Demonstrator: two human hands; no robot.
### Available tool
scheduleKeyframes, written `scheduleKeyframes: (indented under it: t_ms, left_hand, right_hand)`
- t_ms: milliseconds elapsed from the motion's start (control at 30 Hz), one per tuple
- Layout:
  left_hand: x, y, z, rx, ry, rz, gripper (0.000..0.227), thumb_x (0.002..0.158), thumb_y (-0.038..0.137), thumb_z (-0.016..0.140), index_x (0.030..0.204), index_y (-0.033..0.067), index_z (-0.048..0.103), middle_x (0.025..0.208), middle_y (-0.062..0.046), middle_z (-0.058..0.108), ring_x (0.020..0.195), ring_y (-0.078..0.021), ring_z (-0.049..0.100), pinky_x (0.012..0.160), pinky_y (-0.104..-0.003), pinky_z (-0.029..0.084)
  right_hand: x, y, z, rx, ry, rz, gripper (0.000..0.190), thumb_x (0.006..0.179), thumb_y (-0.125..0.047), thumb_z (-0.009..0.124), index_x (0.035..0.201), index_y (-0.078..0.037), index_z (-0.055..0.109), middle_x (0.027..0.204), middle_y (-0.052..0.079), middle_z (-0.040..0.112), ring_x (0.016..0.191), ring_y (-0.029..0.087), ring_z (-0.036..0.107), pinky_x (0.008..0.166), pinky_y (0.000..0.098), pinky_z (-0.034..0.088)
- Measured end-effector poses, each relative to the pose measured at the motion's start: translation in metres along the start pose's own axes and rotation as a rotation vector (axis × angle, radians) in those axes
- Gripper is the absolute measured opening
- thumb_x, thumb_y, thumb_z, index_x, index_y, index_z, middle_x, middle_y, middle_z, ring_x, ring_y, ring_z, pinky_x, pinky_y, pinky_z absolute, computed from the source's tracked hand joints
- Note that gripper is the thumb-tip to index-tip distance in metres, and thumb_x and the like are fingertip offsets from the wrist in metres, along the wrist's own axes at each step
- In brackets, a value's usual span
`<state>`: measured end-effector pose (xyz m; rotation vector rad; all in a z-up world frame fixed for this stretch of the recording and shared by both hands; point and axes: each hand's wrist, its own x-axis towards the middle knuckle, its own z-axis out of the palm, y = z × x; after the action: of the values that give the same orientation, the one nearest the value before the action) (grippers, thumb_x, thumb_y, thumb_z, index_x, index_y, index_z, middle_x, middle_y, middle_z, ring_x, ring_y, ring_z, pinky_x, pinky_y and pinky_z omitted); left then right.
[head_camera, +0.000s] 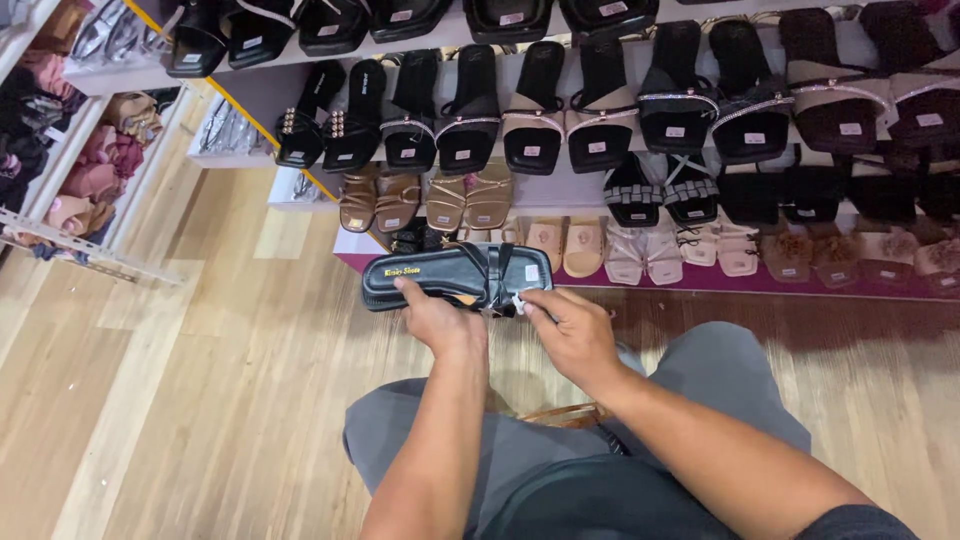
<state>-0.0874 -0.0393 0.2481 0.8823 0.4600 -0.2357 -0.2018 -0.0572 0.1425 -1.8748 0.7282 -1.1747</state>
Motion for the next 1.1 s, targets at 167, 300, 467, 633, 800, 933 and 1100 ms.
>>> scheduleKeyframes:
  t_ms: [167, 300, 467, 633, 800, 933, 1100]
  left_hand:
    - [0.016, 0.001, -0.004, -0.043, -0.009, 0.009, 0.056, 0.095, 0.033, 0.069, 0.134, -0.0027, 0.048, 0.133, -0.020, 0.056, 0.123, -0.0241, 0.053, 0.108, -0.040, 0.043]
    - [0.018, 0.002, -0.005, -0.096, -0.034, 0.005, 0.052, 0.096, 0.033, 0.069, 0.131, -0.0014, 0.051, 0.130, -0.017, 0.058, 0.121, -0.0228, 0.054, 0.105, -0.038, 0.045]
    - [0.018, -0.003, -0.003, -0.121, -0.047, -0.065, 0.048, 0.097, 0.035, 0.067, 0.130, 0.0019, 0.055, 0.131, -0.014, 0.060, 0.124, -0.0230, 0.056, 0.106, -0.039, 0.047]
    - [0.050, -0.015, -0.014, -0.120, -0.045, -0.115, 0.044, 0.094, 0.033, 0.072, 0.125, 0.0040, 0.059, 0.124, -0.014, 0.063, 0.118, -0.0211, 0.058, 0.105, -0.040, 0.047]
    - [0.049, -0.005, -0.017, -0.202, -0.160, -0.171, 0.027, 0.088, 0.020, 0.074, 0.109, 0.0055, 0.065, 0.108, -0.012, 0.069, 0.101, -0.0220, 0.068, 0.091, -0.035, 0.056]
    - [0.039, -0.005, -0.021, -0.206, -0.200, -0.160, 0.022, 0.087, 0.024, 0.076, 0.099, 0.0076, 0.069, 0.094, -0.012, 0.073, 0.089, -0.0237, 0.072, 0.079, -0.039, 0.061]
    - [0.016, -0.001, -0.012, -0.331, -0.293, -0.214, 0.023, 0.085, 0.026, 0.074, 0.098, 0.0070, 0.070, 0.099, -0.015, 0.075, 0.091, -0.0265, 0.074, 0.081, -0.039, 0.064]
  right_hand:
    - [0.005, -0.002, -0.007, -0.007, -0.014, -0.092, 0.016, 0.093, -0.010, 0.068, 0.104, -0.013, 0.079, 0.078, 0.009, 0.071, 0.075, 0.031, 0.071, 0.070, 0.0399, 0.055]
    - [0.000, 0.001, 0.000, -0.110, -0.036, -0.318, 0.011, 0.097, -0.020, 0.069, 0.103, -0.017, 0.077, 0.083, 0.002, 0.063, 0.089, 0.027, 0.060, 0.083, 0.0380, 0.045]
    - [0.016, -0.004, 0.004, -0.328, 0.002, -0.481, 0.008, 0.098, -0.026, 0.067, 0.098, -0.019, 0.071, 0.111, 0.005, 0.063, 0.119, 0.032, 0.058, 0.102, 0.0488, 0.035]
    - [0.028, -0.003, 0.002, -0.400, -0.014, -0.718, 0.009, 0.099, -0.017, 0.059, 0.096, -0.016, 0.067, 0.108, 0.007, 0.069, 0.117, 0.028, 0.066, 0.114, 0.0611, 0.023]
    - [0.041, 0.007, -0.005, -0.373, 0.009, -0.798, 0.014, 0.097, -0.010, 0.056, 0.092, -0.013, 0.068, 0.101, 0.006, 0.069, 0.109, 0.025, 0.070, 0.110, 0.0597, 0.029]
    - [0.044, 0.001, -0.011, -0.323, 0.008, -0.747, 0.011, 0.097, -0.012, 0.059, 0.090, -0.013, 0.068, 0.101, 0.005, 0.070, 0.104, 0.024, 0.071, 0.104, 0.0528, 0.032]
    - [0.038, -0.002, -0.010, -0.193, 0.001, -0.653, 0.007, 0.097, -0.016, 0.064, 0.091, -0.013, 0.068, 0.097, 0.004, 0.070, 0.095, 0.026, 0.071, 0.093, 0.0467, 0.038]
